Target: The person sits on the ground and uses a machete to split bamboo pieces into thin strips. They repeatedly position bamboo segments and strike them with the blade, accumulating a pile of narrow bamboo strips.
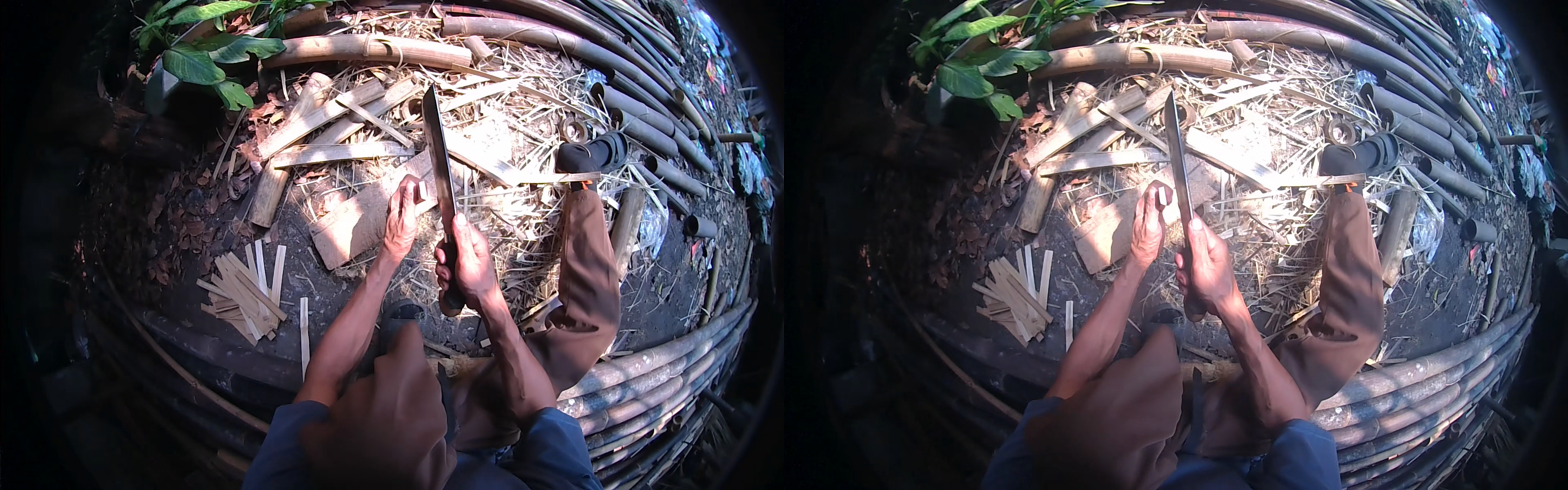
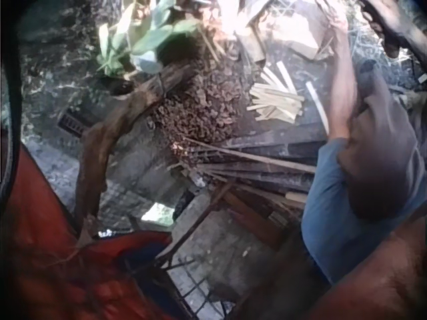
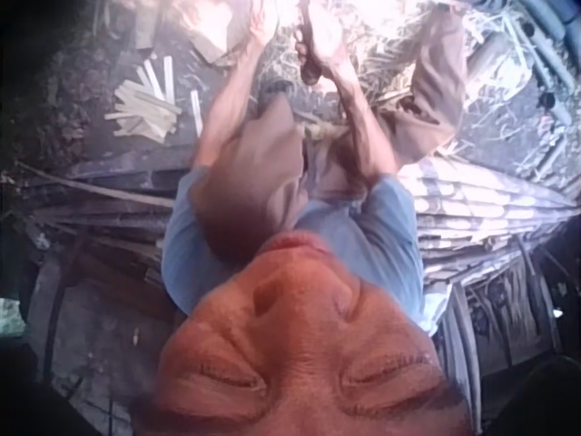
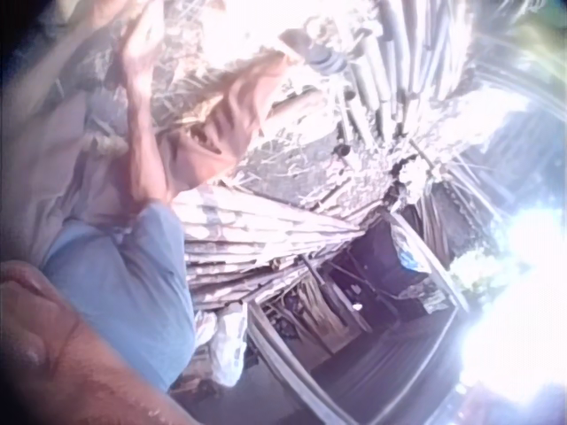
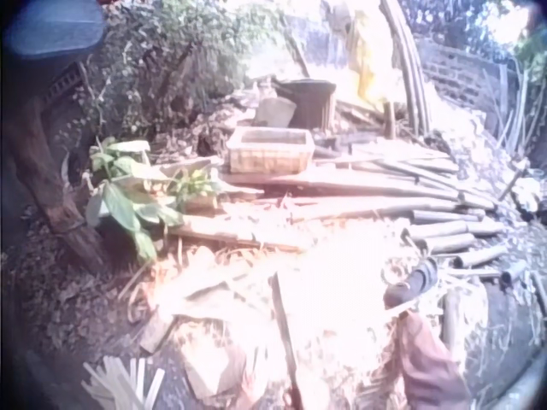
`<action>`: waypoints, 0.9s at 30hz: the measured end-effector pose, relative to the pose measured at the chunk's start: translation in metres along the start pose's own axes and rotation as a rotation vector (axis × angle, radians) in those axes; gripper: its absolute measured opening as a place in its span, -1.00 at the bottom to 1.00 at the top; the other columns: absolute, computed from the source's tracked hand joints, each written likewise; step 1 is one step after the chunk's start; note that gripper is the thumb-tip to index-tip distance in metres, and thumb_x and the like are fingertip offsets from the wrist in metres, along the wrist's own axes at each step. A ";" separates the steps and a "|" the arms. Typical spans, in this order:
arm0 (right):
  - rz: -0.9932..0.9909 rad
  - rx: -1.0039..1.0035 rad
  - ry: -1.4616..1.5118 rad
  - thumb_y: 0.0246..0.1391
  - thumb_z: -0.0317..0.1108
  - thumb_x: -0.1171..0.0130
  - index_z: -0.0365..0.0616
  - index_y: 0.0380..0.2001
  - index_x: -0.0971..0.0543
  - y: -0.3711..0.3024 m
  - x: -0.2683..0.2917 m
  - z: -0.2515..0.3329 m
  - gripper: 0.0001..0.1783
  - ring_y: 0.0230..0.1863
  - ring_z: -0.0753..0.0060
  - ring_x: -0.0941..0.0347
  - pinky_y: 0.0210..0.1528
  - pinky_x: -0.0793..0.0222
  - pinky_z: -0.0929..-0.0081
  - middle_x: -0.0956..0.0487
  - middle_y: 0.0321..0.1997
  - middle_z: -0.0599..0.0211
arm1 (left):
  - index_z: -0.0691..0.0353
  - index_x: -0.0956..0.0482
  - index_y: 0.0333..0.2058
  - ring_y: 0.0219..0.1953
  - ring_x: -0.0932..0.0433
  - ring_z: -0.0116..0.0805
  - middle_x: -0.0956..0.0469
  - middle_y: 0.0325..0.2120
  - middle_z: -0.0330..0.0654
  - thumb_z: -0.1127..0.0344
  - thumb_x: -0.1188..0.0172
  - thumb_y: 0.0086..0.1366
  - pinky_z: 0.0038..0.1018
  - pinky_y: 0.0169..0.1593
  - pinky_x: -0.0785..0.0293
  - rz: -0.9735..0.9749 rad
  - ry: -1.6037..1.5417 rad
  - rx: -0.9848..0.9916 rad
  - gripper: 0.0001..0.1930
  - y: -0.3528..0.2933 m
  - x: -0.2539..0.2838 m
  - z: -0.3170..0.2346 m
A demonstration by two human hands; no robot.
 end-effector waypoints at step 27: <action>0.003 -0.064 0.152 0.39 0.04 0.23 -0.03 -0.08 -0.36 -0.001 -0.006 -0.004 -0.61 -0.76 0.61 -0.23 -0.75 -0.23 0.58 -0.35 -0.64 0.43 | 0.27 -0.45 -0.30 -0.45 -0.36 -0.45 -0.43 -0.51 -0.23 0.09 0.16 0.50 -0.48 -0.33 -0.34 0.015 0.000 -0.010 -0.63 -0.003 -0.003 0.023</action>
Point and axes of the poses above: each hand's wrist, its own y-axis towards the middle knuckle, its own x-axis out of the back of the hand, z = x × y, the point moved 10 cm from there along y, towards the middle knuckle
